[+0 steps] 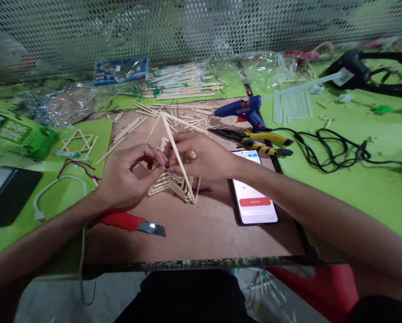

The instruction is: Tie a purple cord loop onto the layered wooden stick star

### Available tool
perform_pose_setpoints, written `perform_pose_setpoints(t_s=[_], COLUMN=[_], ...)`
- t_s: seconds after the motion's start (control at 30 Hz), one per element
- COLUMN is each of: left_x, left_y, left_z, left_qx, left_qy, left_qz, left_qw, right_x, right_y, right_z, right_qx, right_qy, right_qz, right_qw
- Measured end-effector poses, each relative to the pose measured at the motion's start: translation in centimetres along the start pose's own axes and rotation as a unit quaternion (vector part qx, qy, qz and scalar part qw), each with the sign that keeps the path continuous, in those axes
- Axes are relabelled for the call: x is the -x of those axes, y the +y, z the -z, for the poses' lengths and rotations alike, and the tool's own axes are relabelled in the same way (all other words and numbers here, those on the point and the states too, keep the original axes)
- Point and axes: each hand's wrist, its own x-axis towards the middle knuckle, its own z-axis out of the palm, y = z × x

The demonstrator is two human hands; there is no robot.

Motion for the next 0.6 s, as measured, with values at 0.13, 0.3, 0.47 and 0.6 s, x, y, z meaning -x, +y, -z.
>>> perform_pose_setpoints(t_s=[0.13,0.3,0.47,0.6], left_x=[0.08,0.05,0.0,-0.01], left_y=[-0.02,-0.24,-0.56,-0.43], left_z=[0.52,0.83,0.63,0.61], left_qx=[-0.012,-0.066,-0.076,-0.051], left_qy=[-0.013,-0.031,-0.016,-0.011], left_qz=[0.003,-0.018,-0.037,-0.03], left_qw=[1.0,0.997,0.996,0.998], right_x=[0.05,0.16,0.2,0.18], right_y=[0.17,0.43,0.53,0.59], right_z=[-0.1,-0.28,-0.38,-0.37], right_qx=[-0.002,-0.018,-0.008,-0.004], right_qy=[0.014,0.02,0.027,0.025], right_qz=[-0.003,-0.001,-0.006,-0.001], right_qw=[1.0,1.0,1.0,1.0])
